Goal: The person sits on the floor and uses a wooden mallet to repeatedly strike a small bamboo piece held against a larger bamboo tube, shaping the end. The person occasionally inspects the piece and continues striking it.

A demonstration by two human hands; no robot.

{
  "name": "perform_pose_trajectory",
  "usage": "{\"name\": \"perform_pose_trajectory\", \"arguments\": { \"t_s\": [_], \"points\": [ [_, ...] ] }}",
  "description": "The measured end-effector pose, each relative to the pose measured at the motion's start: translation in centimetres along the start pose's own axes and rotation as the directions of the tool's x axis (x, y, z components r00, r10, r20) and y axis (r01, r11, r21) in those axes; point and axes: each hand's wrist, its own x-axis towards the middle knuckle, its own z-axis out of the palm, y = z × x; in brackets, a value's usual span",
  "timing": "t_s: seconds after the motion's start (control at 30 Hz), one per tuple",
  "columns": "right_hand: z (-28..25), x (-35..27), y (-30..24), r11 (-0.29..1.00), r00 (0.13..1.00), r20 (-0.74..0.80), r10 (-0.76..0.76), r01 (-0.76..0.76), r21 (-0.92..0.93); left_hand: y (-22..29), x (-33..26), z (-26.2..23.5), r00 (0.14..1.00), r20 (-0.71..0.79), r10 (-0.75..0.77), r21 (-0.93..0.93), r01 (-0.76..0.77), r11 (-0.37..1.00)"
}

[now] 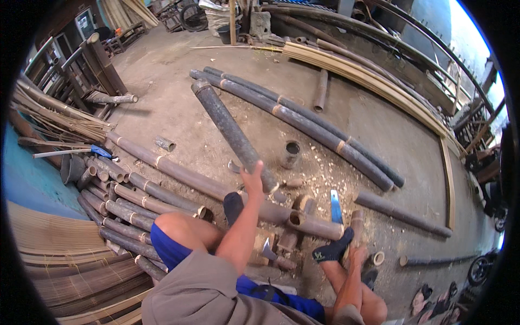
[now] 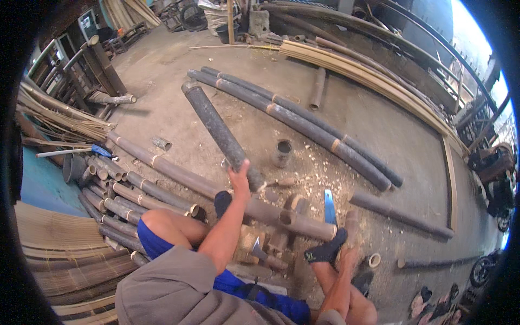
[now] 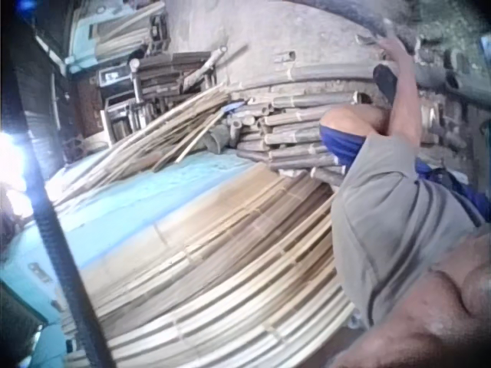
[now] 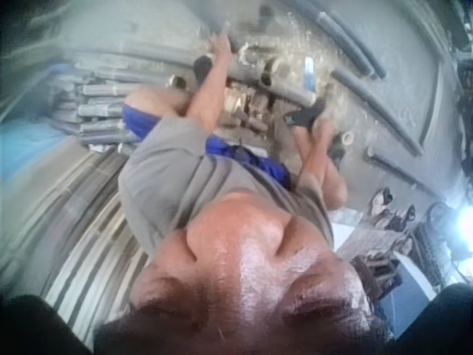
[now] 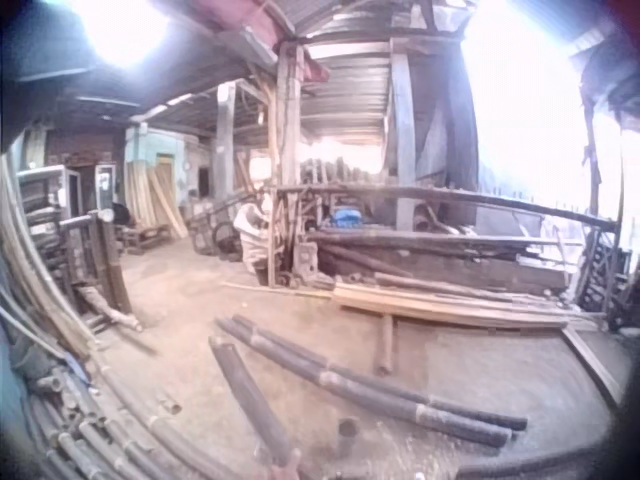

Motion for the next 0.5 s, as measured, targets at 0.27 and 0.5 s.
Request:
{"name": "perform_pose_trajectory", "arguments": {
  "t_s": [0.27,0.5],
  "points": [
    [-2.4,-4.8,-5.4,0.939,0.958,-0.238,0.162,-0.076,0.336,8.0,0.6,2.1,0.978,0.073,0.196,0.029,-0.199,0.980],
    [-6.7,-10.5,-9.0,0.799,0.982,-0.166,0.091,0.027,0.600,10.1,-4.6,5.1,0.910,0.329,0.251,-0.213,-0.188,0.959]
  ]
}}
